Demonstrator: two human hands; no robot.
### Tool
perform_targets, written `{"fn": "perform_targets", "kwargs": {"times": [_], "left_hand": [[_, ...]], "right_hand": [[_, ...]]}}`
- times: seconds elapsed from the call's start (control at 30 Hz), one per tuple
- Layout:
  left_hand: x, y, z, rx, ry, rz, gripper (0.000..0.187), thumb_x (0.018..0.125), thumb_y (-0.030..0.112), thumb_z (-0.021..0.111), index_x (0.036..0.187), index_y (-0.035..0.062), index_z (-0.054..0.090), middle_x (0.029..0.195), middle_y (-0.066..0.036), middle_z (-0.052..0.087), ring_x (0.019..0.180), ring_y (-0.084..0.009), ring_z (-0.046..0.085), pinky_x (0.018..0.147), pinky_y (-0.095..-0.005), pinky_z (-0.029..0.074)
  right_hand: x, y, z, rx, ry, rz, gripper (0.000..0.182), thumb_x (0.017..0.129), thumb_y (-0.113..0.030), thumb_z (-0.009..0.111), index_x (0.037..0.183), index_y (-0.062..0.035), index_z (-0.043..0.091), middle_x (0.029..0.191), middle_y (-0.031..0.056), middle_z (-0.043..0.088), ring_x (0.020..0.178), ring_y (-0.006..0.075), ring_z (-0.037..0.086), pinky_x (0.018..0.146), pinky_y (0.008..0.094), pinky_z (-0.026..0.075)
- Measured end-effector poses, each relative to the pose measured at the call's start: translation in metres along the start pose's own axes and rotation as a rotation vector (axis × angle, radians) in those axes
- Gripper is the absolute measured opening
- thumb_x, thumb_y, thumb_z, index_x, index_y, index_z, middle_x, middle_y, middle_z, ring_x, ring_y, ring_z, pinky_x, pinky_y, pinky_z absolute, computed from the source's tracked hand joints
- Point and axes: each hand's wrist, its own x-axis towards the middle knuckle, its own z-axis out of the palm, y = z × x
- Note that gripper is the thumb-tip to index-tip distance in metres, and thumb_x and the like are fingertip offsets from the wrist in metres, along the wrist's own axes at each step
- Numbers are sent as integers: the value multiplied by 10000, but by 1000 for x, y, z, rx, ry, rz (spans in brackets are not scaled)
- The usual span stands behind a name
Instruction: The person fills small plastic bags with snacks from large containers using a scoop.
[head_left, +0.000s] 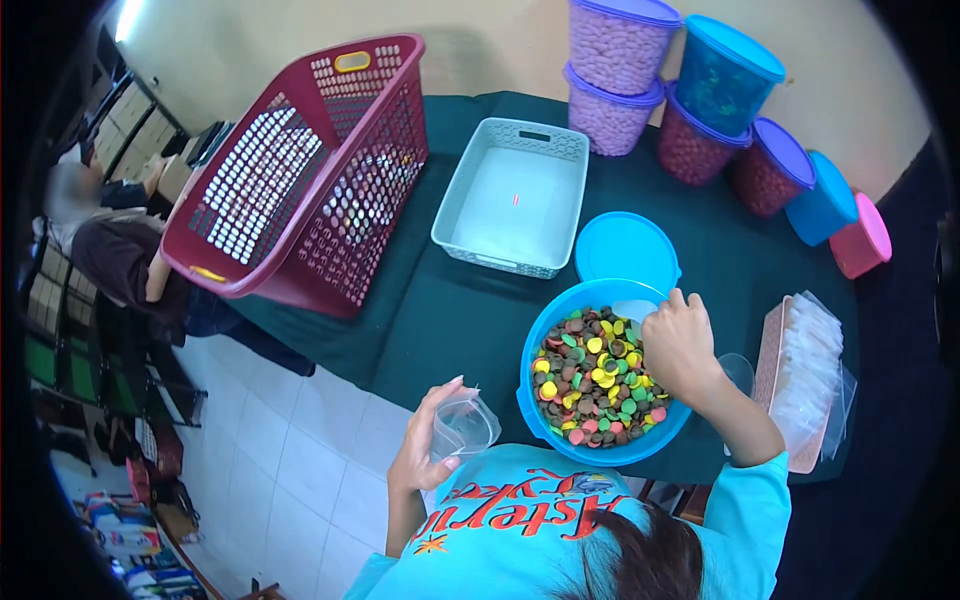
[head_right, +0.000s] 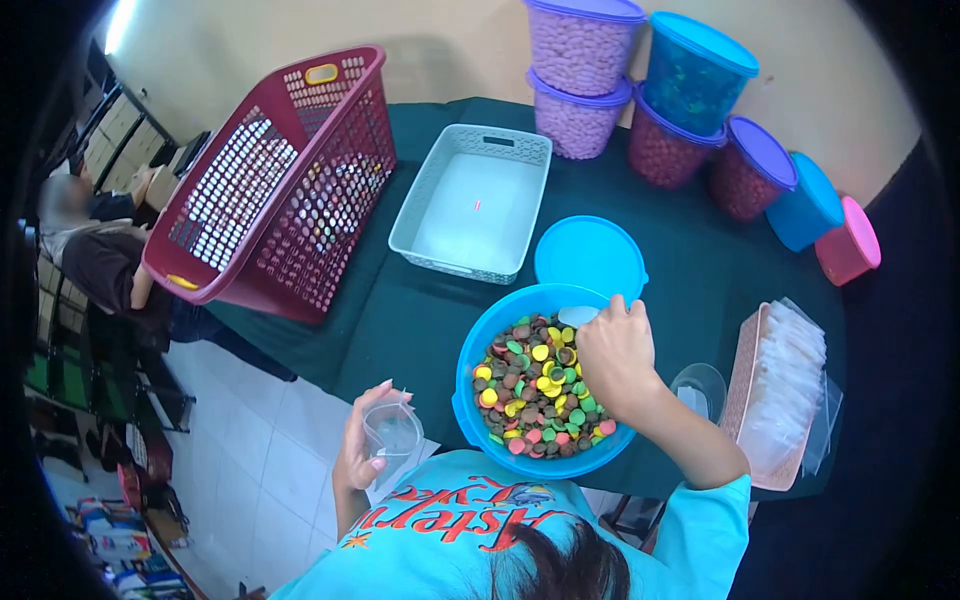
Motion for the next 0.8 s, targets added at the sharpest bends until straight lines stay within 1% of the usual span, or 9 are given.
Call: {"fn": "perform_targets", "kwargs": {"times": [0.23, 0.33, 0.4, 0.43, 0.53, 0.57, 0.6, 0.67, 0.8], "left_hand": [[-8, 1, 4, 36, -9, -8, 837, 618, 471, 558, 1260, -11, 321, 1035, -170, 430, 947, -267, 469, 780, -376, 408], [-4, 1, 5, 38, -28, -23, 846, 595, 454, 573, 1258, -10, 325, 1058, -171, 414, 987, -270, 451, 812, -378, 396], [3, 4, 6, 60, -59, 9, 856, 571, 425, 611, 1252, -11, 331, 1086, -176, 405, 1003, -277, 447, 851, -382, 377], [6, 3, 5, 57, -73, 10, 856, 571, 425, 611, 1252, -11, 331, 1086, -176, 405, 1003, -277, 447, 851, -382, 377], [15, 2, 4, 53, -139, 49, 872, 542, 381, 661, 1249, -11, 334, 1089, -178, 421, 1004, -278, 455, 881, -380, 361], [18, 1, 3, 33, -174, 42, 885, 531, 369, 686, 1248, -13, 334, 1088, -177, 433, 998, -278, 464, 881, -378, 363], [22, 1, 3, 12, -213, 35, 899, 520, 356, 711, 1247, -15, 333, 1086, -175, 445, 992, -278, 473, 880, -376, 365], [29, -2, 2, -5, -268, 49, 906, 521, 355, 724, 1250, -13, 331, 1090, -176, 455, 993, -280, 481, 885, -378, 365], [44, -5, 2, -52, -404, 63, 932, 527, 356, 744, 1266, -7, 308, 1138, -196, 453, 1037, -292, 480, 904, -391, 361]], "right_hand": [[10, 16, 5, 62, -52, -44, 66, 625, -153, 627, 607, -91, 613, 664, 46, 578, 800, 185, 514, 643, 302, 349], [3, 1, 7, -20, -56, -17, 59, 637, -148, 621, 614, -95, 613, 670, 43, 574, 786, 185, 505, 637, 299, 340], [1, -10, 16, -128, -3, 55, 39, 655, -129, 602, 633, -99, 612, 685, 38, 570, 764, 181, 487, 632, 302, 328], [0, -11, 16, -132, -13, 68, 50, 680, -111, 565, 675, -83, 607, 690, 37, 561, 749, 176, 472, 626, 305, 321], [-5, -20, 27, -148, 40, 158, 87, 690, -123, 554, 725, -57, 598, 683, 37, 552, 750, 173, 470, 632, 304, 321], [-6, -20, 34, -121, 66, 172, 92, 700, -126, 535, 732, -47, 570, 672, 48, 545, 729, 182, 479, 637, 312, 328], [-7, -20, 39, -117, 55, 191, 92, 700, -126, 535, 732, -47, 570, 672, 48, 545, 729, 182, 479, 637, 312, 328], [-10, -20, 48, 35, 158, 264, 66, 700, -117, 518, 709, -53, 535, 665, 69, 543, 699, 192, 490, 648, 317, 333], [-17, -20, 63, 77, 202, 294, 43, 694, -101, 498, 689, -58, 505, 655, 87, 541, 672, 202, 501, 660, 324, 337]]}}
